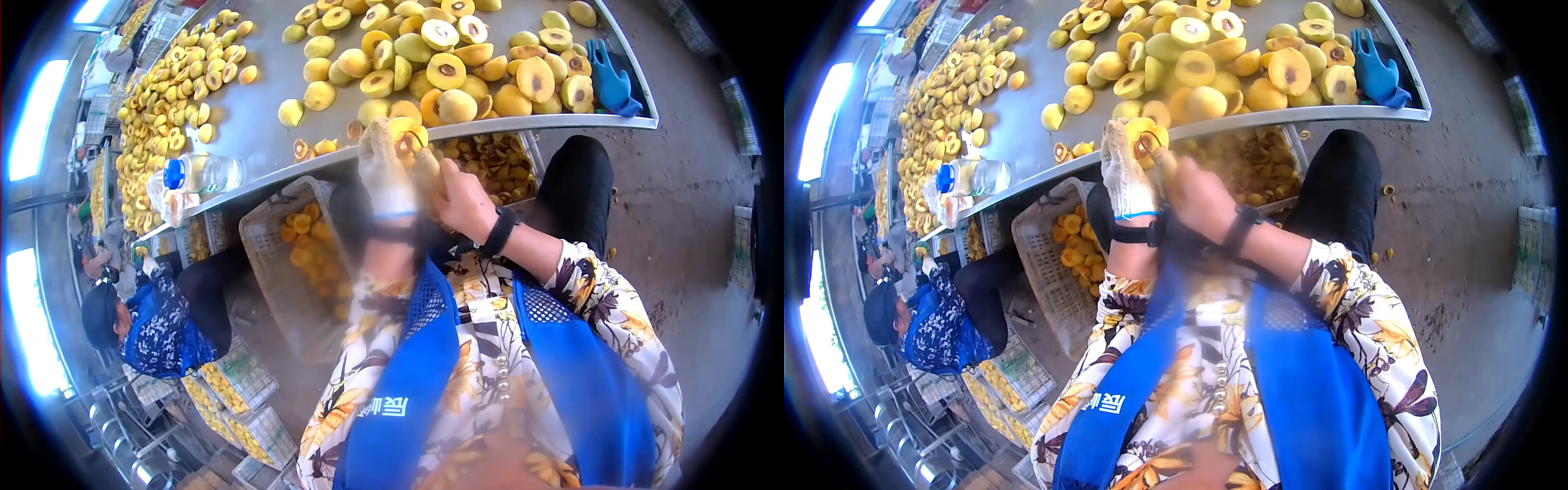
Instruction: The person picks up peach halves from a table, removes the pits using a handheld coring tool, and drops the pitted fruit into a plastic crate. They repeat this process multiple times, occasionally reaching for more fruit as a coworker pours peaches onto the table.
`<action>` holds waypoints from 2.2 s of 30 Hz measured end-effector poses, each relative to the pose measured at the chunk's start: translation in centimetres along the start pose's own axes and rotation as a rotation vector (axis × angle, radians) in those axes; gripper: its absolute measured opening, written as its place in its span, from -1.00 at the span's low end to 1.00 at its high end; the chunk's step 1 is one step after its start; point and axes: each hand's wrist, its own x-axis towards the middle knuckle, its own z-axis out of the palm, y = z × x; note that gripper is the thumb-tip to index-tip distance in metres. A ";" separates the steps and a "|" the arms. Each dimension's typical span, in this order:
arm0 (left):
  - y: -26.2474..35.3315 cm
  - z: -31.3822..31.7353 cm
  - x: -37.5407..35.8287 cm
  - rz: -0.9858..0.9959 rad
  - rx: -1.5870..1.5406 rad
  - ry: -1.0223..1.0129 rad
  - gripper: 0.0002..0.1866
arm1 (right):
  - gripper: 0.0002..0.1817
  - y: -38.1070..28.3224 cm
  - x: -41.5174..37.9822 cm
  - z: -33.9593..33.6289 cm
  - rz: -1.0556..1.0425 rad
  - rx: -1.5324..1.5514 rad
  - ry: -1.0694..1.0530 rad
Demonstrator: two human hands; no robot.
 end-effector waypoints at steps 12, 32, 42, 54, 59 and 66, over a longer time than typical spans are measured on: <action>-0.7 1.1 -0.5 -0.107 -0.037 0.128 -0.67 | -0.74 1.0 1.0 -0.5 -0.044 -0.264 0.001; -1.7 -1.1 0.9 -0.319 -0.120 -0.032 -0.61 | -0.86 1.9 0.6 -1.0 0.547 1.252 -0.761; 2.9 -3.8 0.9 -0.251 -0.275 0.154 -0.46 | -0.87 5.0 0.1 -4.0 0.295 1.452 -0.732; 7.8 -15.9 3.8 0.607 1.592 0.278 -0.70 | -0.66 8.5 -1.3 -2.6 0.110 -0.084 -0.247; 5.6 -3.7 8.8 0.496 2.005 -0.542 -0.68 | -0.70 6.1 -1.4 -3.3 0.121 -0.093 -0.199; 2.0 -2.8 13.4 0.384 2.069 -0.714 -0.55 | -0.72 3.7 -3.6 -5.4 0.262 -0.030 -0.228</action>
